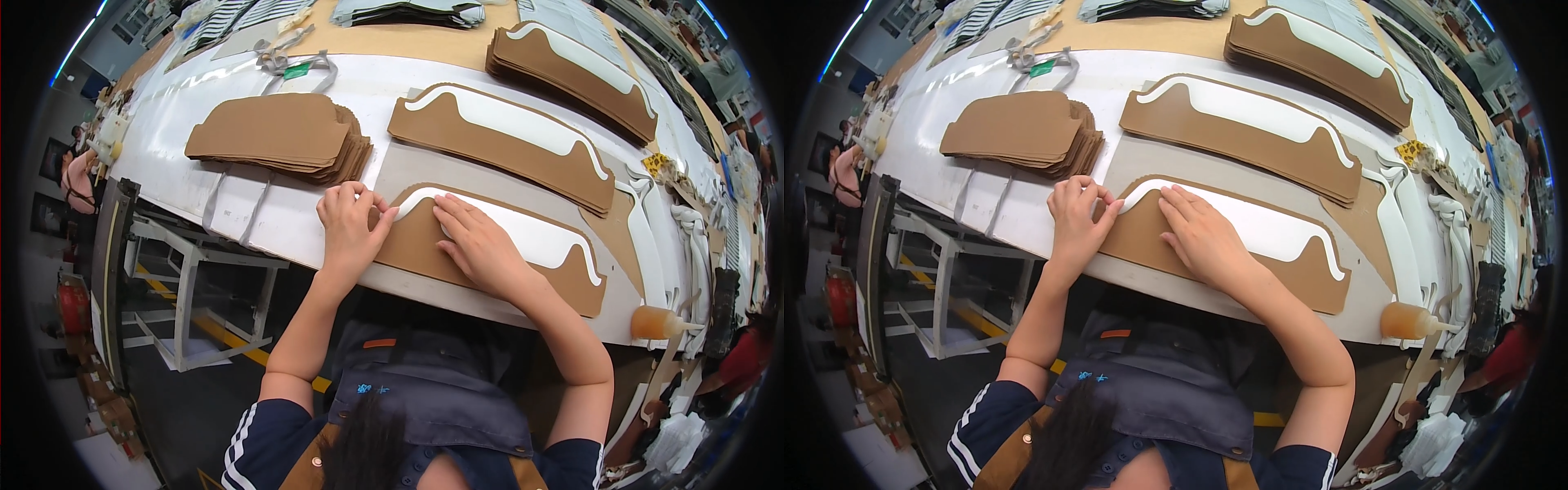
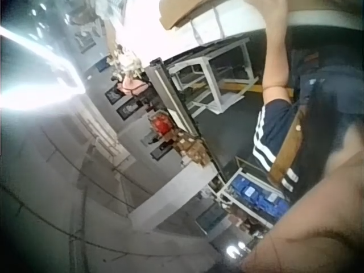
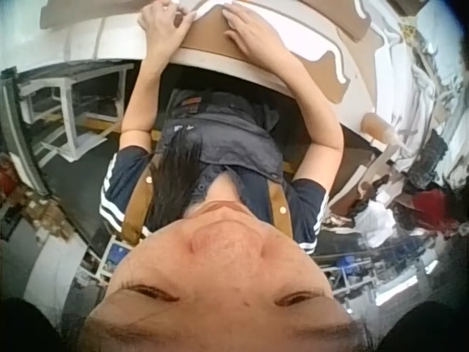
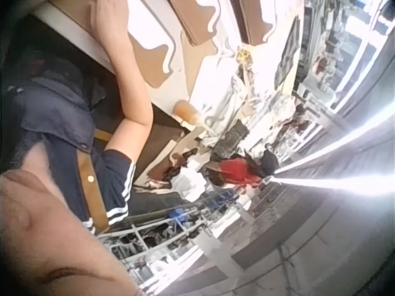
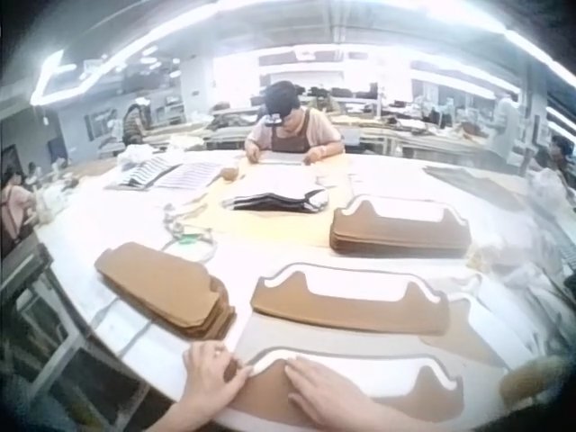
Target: Applying white adhesive lining to brown leather parts and spreading glue.
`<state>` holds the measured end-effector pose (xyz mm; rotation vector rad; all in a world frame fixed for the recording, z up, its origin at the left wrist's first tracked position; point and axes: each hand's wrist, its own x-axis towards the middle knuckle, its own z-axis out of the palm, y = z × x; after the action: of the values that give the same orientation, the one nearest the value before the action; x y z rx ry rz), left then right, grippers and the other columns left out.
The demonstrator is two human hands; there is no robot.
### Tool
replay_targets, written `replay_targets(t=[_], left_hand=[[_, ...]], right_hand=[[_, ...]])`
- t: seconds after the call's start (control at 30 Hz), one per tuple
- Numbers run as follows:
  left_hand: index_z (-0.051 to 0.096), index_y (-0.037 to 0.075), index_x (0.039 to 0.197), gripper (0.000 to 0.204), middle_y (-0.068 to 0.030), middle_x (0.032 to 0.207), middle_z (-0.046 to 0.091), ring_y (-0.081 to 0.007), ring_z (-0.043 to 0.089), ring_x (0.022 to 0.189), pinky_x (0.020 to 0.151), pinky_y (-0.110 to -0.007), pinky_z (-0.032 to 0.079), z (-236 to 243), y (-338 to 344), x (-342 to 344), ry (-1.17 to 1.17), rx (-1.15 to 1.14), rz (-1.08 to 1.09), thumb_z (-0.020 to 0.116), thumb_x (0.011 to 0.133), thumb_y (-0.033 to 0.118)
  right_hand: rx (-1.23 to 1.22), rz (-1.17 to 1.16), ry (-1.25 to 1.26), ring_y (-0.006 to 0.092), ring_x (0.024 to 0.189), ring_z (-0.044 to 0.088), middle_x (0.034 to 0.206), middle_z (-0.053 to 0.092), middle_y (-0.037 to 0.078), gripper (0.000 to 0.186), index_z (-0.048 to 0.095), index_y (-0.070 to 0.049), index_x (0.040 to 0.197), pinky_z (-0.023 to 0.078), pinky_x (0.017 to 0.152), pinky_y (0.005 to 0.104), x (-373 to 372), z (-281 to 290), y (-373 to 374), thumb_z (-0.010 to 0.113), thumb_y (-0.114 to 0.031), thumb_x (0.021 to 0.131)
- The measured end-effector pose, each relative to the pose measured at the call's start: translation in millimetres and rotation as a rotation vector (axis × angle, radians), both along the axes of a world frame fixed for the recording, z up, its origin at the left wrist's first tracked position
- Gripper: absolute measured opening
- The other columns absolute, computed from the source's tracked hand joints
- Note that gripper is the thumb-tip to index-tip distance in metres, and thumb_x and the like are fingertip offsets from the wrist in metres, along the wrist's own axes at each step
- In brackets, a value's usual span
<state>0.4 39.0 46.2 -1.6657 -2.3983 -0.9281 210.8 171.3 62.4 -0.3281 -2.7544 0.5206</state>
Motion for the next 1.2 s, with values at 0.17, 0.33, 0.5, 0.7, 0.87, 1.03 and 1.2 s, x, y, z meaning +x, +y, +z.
replay_targets(t=[0.17,0.33,0.5,0.7,0.87,1.03,1.2], left_hand=[[0.07,0.011,0.091,0.02,-0.0054,0.112,0.059,-0.028,0.048,0.116,0.103,-0.046,0.032,0,-2,-3,-0.029,-0.033,0.002,0.08,0.091,0.029],[0.07,0.011,0.088,0.022,-0.0041,0.105,0.059,-0.0267,0.049,0.11,0.098,-0.045,0.032,5,-1,-5,-0.018,-0.07,0.007,0.08,0.091,0.029],[0.07,0.01,0.088,0.021,-0.0037,0.103,0.058,-0.0262,0.049,0.109,0.098,-0.045,0.032,8,-4,-4,-0.014,-0.049,0.018,0.08,0.091,0.028],[0.071,0.01,0.089,0.017,-0.0036,0.102,0.057,-0.0259,0.049,0.109,0.099,-0.044,0.032,6,-7,-3,-0.046,-0.047,0.033,0.079,0.091,0.025],[0.071,0.011,0.093,0.014,-0.0033,0.104,0.059,-0.0257,0.049,0.11,0.102,-0.045,0.031,3,-14,-3,-0.057,-0.025,0.035,0.078,0.091,0.023],[0.073,0.013,0.108,0.018,-0.0044,0.11,0.058,-0.0267,0.048,0.112,0.104,-0.045,0.031,-3,-31,4,0.011,0.088,0.092,0.075,0.092,0.02],[0.076,0.023,0.124,0.032,-0.0044,0.116,0.056,-0.0285,0.045,0.115,0.106,-0.046,0.03,-4,-49,14,0.09,0.023,0.026,0.074,0.093,0.025]], right_hand=[[-0.076,-0.02,0.014,0.0378,0.132,0.057,0.139,0.062,0.022,0.041,0.06,0.008,0.132,0.046,0.113,0.0447,-12,10,3,0.068,-0.009,0.096],[-0.053,0.016,0.07,0.0368,0.129,0.059,0.136,0.064,0.02,0.038,0.062,0.007,0.13,0.048,0.11,0.0447,-23,-2,11,0.067,-0.005,0.094],[-0.044,0.046,0.102,0.035,0.129,0.059,0.135,0.064,0.018,0.037,0.064,0.005,0.129,0.048,0.11,0.0442,-28,-1,9,0.067,-0.003,0.093],[-0.092,0.091,0.113,0.0341,0.13,0.058,0.138,0.064,0.016,0.038,0.064,0.004,0.131,0.047,0.111,0.044,-32,-7,5,0.066,-0.002,0.094],[-0.084,0.166,0.096,0.034,0.135,0.056,0.141,0.062,0.016,0.039,0.063,0.003,0.132,0.045,0.114,0.0451,-33,-8,1,0.067,-0.005,0.094],[-0.054,0.174,0.071,0.0342,0.139,0.053,0.146,0.059,0.015,0.041,0.063,0.001,0.133,0.043,0.116,0.0456,-35,-6,-4,0.07,-0.011,0.094],[-0.028,0.146,0.053,0.0336,0.14,0.051,0.148,0.057,0.015,0.046,0.064,0.0,0.135,0.043,0.116,0.0456,-34,-8,-8,0.074,-0.019,0.093]])
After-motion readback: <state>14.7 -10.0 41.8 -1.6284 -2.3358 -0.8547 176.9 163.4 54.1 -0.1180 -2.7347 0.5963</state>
